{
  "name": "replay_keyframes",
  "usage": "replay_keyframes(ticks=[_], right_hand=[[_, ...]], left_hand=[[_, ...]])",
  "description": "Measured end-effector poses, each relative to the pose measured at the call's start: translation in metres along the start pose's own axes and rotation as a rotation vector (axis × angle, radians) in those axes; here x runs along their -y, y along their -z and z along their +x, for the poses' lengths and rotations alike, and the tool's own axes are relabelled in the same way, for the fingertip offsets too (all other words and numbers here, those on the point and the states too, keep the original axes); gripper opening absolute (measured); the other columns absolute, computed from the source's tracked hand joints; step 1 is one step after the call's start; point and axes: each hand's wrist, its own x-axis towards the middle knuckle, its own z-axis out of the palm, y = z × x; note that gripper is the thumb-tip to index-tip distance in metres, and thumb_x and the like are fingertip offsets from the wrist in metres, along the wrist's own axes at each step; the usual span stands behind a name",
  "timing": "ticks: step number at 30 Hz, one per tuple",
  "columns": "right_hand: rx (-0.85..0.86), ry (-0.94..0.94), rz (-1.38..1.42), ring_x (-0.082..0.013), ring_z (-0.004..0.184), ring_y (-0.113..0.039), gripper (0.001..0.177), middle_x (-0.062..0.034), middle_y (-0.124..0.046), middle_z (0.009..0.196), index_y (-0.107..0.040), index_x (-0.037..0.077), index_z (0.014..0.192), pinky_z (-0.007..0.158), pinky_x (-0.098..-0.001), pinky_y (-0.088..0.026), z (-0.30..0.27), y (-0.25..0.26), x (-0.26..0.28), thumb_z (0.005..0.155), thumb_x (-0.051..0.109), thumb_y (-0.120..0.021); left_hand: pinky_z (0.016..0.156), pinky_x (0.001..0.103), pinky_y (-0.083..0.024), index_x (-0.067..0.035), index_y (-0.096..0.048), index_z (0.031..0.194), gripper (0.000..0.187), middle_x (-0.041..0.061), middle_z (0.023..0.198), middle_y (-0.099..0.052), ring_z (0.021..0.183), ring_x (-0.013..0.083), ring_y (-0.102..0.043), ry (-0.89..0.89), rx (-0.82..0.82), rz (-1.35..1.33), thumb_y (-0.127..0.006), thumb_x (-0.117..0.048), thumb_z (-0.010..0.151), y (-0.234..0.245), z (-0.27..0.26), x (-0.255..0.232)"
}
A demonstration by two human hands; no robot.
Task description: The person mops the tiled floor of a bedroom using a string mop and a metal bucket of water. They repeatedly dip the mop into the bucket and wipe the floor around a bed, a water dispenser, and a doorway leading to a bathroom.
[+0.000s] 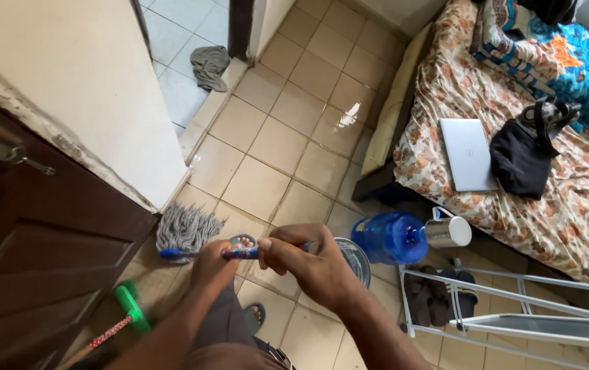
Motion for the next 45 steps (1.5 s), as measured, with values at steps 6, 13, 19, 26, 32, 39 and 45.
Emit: replay_keyframes(ticks=[6,13,19,26,32,39,45], right_hand=[[0.051,0.007,0.072,-0.0098,0.051,-0.044,0.032,-0.0008,-0.05,0.051,-0.067,0.001,0.063,0.051,-0.0243,-0.034,0.018,0.014,-0.004,0.085,0.025,-0.063],[-0.333,0.126,0.296,-0.0214,0.05,-0.053,0.032,-0.0181,-0.057,0.049,-0.056,0.001,0.051,0.05,-0.0285,-0.038,0.044,0.065,0.023,0.079,0.015,-0.059],[-0.594,0.345,0.362,-0.0291,0.051,-0.058,0.038,-0.0114,-0.038,0.047,-0.039,0.007,0.056,0.075,-0.0435,-0.054,0.058,0.11,0.031,0.092,0.011,-0.05],[-0.894,0.312,0.253,-0.0275,0.072,-0.065,0.03,-0.0116,-0.053,0.064,-0.05,0.004,0.073,0.089,-0.0463,-0.052,0.085,0.115,-0.02,0.098,0.021,-0.052],[-0.894,0.258,0.197,-0.0276,0.064,-0.064,0.043,-0.014,-0.052,0.053,-0.052,0.002,0.059,0.082,-0.0442,-0.054,0.092,0.13,-0.032,0.098,0.019,-0.052],[-0.873,0.215,0.265,-0.0317,0.065,-0.065,0.046,-0.0161,-0.051,0.051,-0.05,0.001,0.055,0.078,-0.0438,-0.053,0.07,0.134,-0.047,0.098,0.018,-0.051],[-0.697,0.18,0.382,-0.0272,0.064,-0.062,0.036,-0.0099,-0.053,0.057,-0.052,0.006,0.059,0.078,-0.0446,-0.053,0.039,0.107,-0.053,0.093,0.018,-0.05]], left_hand=[[0.051,0.04,-0.033,-0.005,-0.053,0.06,0.049,0.015,0.067,-0.058,0.059,0.0283,-0.051,0.101,-0.06,-0.074,-0.045,-0.044,0.09,-0.001,-0.002,-0.016],[0.088,0.049,-0.051,-0.006,-0.063,0.068,0.03,0.02,0.077,-0.062,0.099,0.04,-0.058,-0.134,-0.084,-0.067,-0.048,-0.029,0.079,-0.024,0.055,-0.068],[0.087,0.046,-0.051,-0.01,-0.062,0.068,0.021,0.014,0.076,-0.062,0.097,0.0346,-0.061,-0.364,0.079,0.023,-0.05,-0.027,0.072,-0.037,0.117,-0.141],[0.093,0.046,-0.05,-0.022,-0.062,0.086,0.014,0.004,0.097,-0.061,0.111,0.0305,-0.055,-0.563,0.199,0.337,-0.055,-0.031,0.078,-0.07,0.194,-0.177],[0.09,0.05,-0.052,-0.019,-0.055,0.096,0.016,0.004,0.1,-0.058,0.11,0.0315,-0.056,-0.722,0.292,0.396,-0.056,-0.026,0.082,-0.085,0.209,-0.173],[0.093,0.049,-0.05,-0.017,-0.059,0.09,0.018,0.008,0.102,-0.059,0.112,0.0331,-0.054,-0.623,0.434,0.436,-0.051,-0.031,0.082,-0.074,0.188,-0.172],[0.082,0.044,-0.045,-0.013,-0.065,0.087,0.027,0.013,0.103,-0.063,0.104,0.0349,-0.053,-0.541,0.441,0.493,-0.062,-0.039,0.082,-0.071,0.171,-0.12]])
